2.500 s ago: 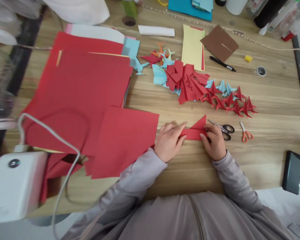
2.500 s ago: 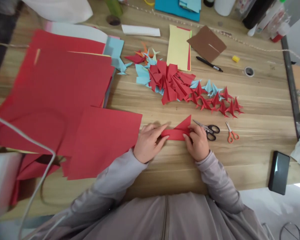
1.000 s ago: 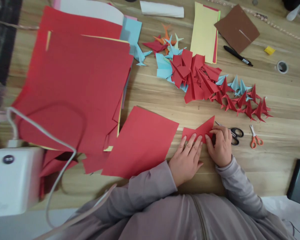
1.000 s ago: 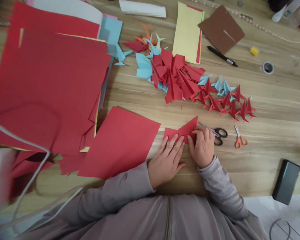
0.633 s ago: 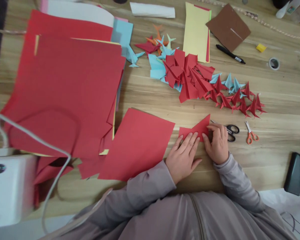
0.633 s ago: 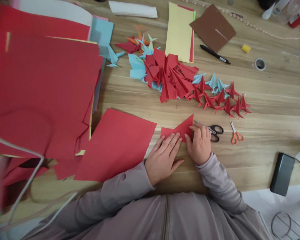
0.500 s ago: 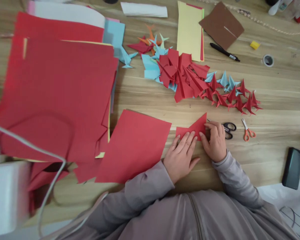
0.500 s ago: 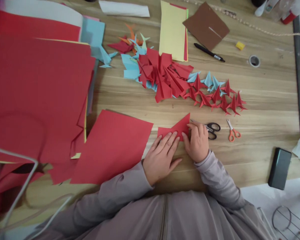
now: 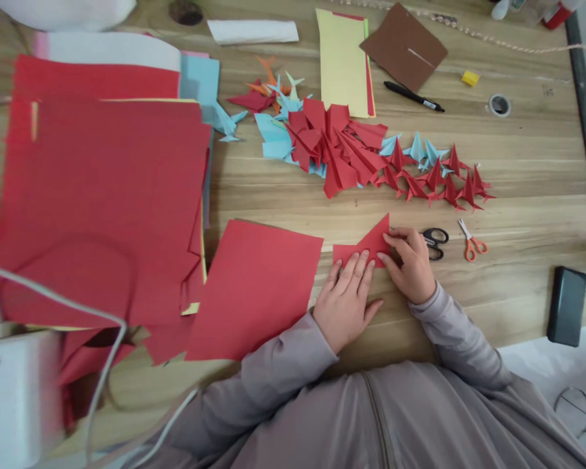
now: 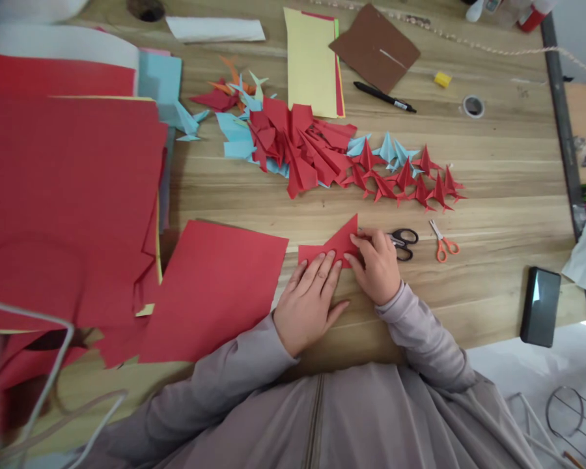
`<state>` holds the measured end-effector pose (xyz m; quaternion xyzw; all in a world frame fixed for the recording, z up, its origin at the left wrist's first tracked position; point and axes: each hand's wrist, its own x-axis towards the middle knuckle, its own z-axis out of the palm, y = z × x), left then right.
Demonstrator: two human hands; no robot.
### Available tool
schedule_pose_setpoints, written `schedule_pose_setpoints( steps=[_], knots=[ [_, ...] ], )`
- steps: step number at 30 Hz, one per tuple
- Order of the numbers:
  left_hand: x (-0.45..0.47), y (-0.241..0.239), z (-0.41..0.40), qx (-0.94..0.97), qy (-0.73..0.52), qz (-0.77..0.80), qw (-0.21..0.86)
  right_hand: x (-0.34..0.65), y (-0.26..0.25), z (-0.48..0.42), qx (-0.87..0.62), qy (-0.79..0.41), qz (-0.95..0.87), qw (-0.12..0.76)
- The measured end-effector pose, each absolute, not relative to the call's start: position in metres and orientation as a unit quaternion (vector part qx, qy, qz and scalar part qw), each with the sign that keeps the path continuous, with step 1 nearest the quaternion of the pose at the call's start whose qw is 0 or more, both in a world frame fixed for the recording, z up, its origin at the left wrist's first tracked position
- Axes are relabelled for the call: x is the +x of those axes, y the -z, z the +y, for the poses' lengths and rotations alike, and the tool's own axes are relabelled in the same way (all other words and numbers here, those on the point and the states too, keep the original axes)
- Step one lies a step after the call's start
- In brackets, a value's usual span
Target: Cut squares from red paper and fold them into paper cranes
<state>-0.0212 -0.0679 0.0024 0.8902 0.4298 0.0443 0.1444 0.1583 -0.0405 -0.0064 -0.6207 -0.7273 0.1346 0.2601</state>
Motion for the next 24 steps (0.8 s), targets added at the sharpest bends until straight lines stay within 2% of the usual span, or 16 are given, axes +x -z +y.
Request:
schedule_pose_setpoints(
  steps=[13,19,24],
  knots=[
    [-0.019,0.0,-0.066,0.896,-0.043,0.427,0.118,0.162,0.019,-0.035,-0.601,-0.107,-0.731,0.305],
    [-0.019,0.004,-0.064,0.9,-0.054,0.418,0.106,0.173,0.018,-0.036,-0.571,-0.163,-0.718,0.363],
    [-0.019,0.006,-0.063,0.901,-0.06,0.417,0.101,0.178,0.017,-0.04,-0.523,-0.151,-0.766,0.342]
  ],
)
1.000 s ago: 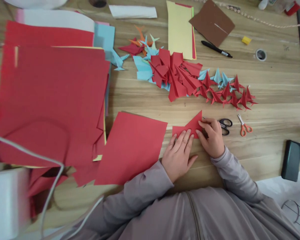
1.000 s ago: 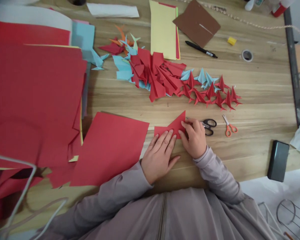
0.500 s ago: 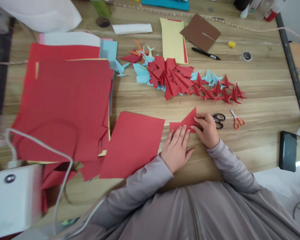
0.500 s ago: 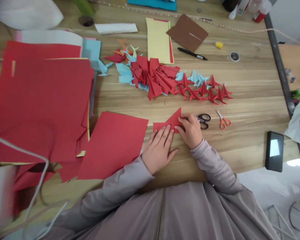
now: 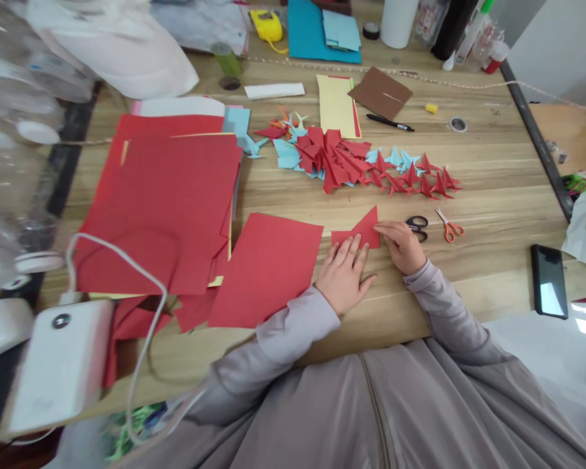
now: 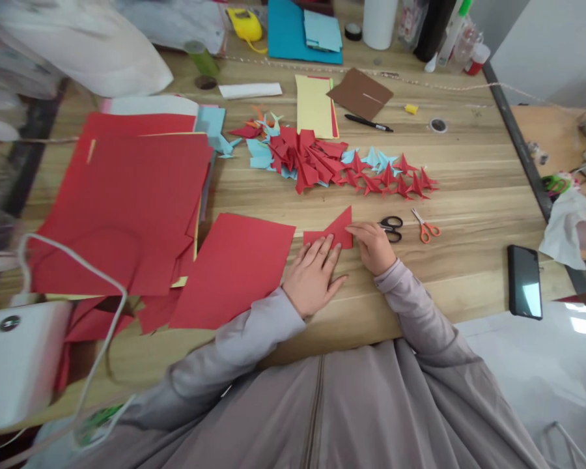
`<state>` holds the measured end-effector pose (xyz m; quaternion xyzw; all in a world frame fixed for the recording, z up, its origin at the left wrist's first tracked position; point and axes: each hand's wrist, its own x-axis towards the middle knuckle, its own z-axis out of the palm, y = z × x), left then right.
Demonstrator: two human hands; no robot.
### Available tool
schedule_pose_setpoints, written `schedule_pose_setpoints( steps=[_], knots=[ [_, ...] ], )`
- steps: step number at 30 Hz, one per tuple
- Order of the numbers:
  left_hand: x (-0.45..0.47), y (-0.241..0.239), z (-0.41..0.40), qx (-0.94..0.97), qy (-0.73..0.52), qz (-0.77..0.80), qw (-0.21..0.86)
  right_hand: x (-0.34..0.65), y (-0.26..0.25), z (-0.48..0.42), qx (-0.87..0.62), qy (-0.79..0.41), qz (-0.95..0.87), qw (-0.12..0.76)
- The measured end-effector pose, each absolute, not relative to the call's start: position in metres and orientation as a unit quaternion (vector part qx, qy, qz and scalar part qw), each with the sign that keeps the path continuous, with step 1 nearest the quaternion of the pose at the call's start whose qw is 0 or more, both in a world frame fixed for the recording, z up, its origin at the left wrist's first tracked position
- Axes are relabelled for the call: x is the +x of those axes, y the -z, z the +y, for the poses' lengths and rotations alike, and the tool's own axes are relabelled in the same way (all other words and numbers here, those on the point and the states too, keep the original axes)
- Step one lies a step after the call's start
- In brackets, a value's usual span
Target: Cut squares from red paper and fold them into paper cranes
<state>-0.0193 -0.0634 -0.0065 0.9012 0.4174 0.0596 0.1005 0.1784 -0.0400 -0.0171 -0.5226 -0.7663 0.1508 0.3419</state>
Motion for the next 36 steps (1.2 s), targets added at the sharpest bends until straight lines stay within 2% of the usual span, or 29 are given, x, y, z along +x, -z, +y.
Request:
schedule_pose_setpoints(
  steps=[6,14,18,24,29,36],
  knots=[
    [-0.019,0.007,-0.062,0.902,-0.065,0.415,0.098,0.174,0.019,-0.044,-0.548,-0.13,-0.782,0.267],
    [-0.02,0.008,-0.06,0.905,-0.08,0.407,0.093,0.17,0.023,-0.042,-0.579,-0.109,-0.773,0.236],
    [-0.019,0.009,-0.06,0.907,-0.079,0.406,0.083,0.169,0.023,-0.05,-0.553,-0.072,-0.797,0.233],
    [-0.019,0.009,-0.059,0.906,-0.085,0.406,0.081,0.159,0.019,-0.067,-0.509,0.013,-0.846,0.157],
    [-0.019,0.009,-0.057,0.909,-0.081,0.402,0.079,0.154,0.013,-0.065,-0.494,0.03,-0.859,0.127],
    [-0.033,0.007,-0.05,0.911,-0.104,0.393,0.072,0.156,0.011,-0.063,-0.504,0.027,-0.854,0.127]
  ],
)
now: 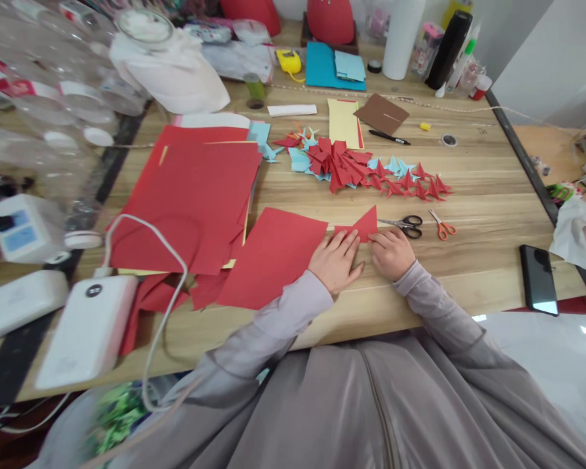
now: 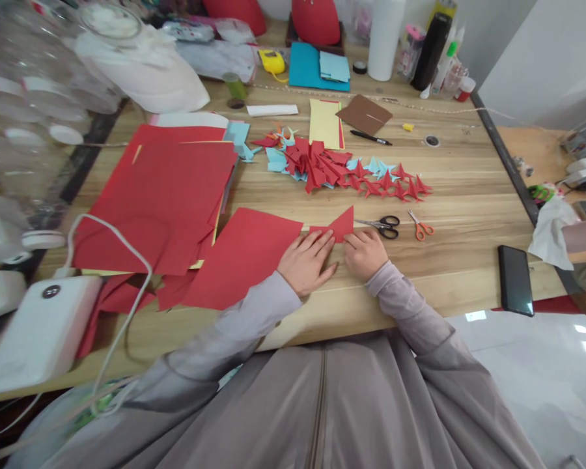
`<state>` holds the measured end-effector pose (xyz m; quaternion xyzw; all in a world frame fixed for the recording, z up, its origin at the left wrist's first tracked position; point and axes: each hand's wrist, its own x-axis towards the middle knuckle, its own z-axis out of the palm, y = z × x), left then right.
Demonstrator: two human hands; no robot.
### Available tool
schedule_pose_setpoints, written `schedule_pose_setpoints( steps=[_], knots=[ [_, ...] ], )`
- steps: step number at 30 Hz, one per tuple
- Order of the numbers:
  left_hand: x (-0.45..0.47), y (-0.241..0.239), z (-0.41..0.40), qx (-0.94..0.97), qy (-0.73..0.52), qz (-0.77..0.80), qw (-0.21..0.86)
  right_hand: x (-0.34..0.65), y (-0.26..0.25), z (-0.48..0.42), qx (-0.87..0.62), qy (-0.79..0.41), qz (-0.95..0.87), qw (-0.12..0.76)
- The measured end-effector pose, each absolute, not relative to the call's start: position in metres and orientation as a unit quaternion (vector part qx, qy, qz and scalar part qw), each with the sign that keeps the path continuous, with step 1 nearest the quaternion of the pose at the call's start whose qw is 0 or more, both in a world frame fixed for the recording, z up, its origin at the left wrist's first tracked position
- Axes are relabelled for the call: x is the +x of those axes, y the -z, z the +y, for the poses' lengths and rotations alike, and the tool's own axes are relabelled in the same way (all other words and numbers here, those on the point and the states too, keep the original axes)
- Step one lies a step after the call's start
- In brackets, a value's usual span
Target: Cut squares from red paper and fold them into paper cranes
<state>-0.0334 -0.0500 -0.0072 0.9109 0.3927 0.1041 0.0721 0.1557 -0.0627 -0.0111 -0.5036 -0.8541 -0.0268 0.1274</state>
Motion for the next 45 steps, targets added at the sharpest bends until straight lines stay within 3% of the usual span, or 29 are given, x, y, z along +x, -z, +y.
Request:
schedule_pose_setpoints(
  steps=[14,20,30,45],
  knots=[
    [-0.085,0.009,-0.037,0.899,-0.084,0.428,0.028,0.157,0.017,-0.063,-0.512,0.006,-0.844,0.16],
    [-0.105,0.011,-0.011,0.874,-0.061,0.48,0.047,0.153,0.011,-0.061,-0.514,0.002,-0.847,0.136],
    [-0.026,0.0,-0.044,0.898,-0.105,0.416,0.092,0.143,0.005,-0.058,-0.526,0.06,-0.844,0.089],
    [-0.055,0.017,-0.026,0.905,-0.197,0.373,0.043,0.169,0.007,-0.059,-0.519,0.035,-0.833,0.188]
  ],
)
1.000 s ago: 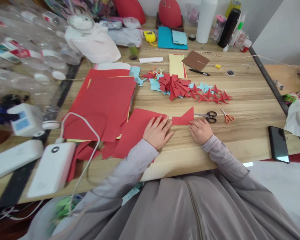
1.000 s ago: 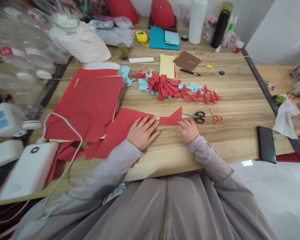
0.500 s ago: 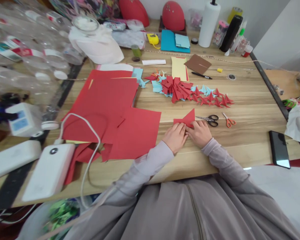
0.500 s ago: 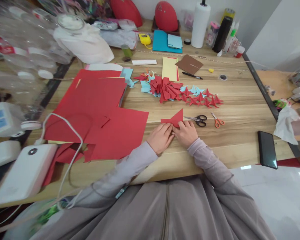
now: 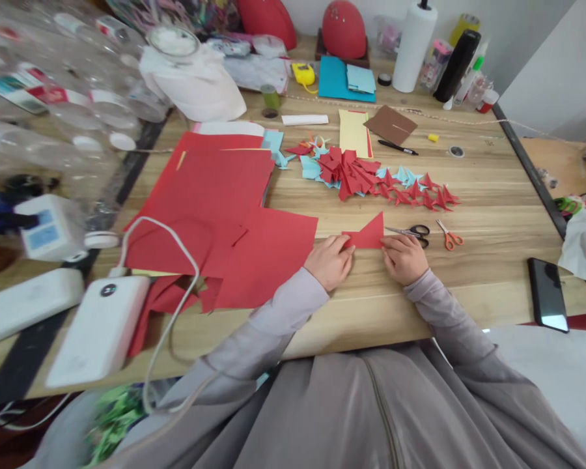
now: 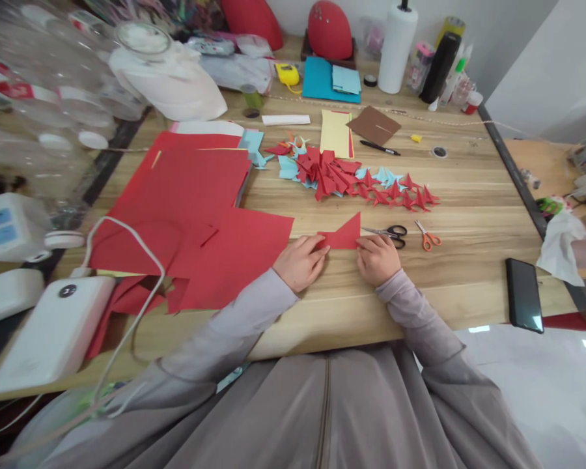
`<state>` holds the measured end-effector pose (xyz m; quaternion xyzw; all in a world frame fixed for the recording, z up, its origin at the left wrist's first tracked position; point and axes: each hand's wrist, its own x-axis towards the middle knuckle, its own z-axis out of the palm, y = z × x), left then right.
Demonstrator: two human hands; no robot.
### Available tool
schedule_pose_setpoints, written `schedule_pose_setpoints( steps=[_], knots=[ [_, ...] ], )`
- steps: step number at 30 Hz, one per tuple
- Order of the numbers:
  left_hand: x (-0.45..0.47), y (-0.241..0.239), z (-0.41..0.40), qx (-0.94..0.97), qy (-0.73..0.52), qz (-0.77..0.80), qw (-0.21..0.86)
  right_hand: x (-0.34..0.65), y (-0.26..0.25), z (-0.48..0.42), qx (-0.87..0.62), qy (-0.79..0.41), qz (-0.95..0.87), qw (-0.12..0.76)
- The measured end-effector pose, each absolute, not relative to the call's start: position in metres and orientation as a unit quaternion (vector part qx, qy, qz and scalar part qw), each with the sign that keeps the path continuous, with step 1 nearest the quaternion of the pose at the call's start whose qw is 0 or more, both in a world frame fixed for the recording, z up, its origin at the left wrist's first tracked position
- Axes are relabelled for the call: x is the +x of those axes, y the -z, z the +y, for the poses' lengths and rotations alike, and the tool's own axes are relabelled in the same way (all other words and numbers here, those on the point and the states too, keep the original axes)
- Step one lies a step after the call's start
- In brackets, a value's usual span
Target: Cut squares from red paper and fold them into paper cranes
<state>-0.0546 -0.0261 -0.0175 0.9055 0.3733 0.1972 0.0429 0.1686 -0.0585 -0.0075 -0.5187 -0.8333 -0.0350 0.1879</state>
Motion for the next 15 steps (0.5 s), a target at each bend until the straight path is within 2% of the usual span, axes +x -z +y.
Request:
schedule_pose_setpoints(
  steps=[7,15],
  knots=[
    [-0.078,0.017,-0.014,0.907,-0.22,0.356,0.041,0.179,0.018,-0.057,-0.502,0.001,-0.827,0.253],
    [-0.039,0.022,-0.002,0.923,-0.212,0.321,0.031,0.183,0.026,-0.049,-0.481,-0.036,-0.806,0.343]
  ],
)
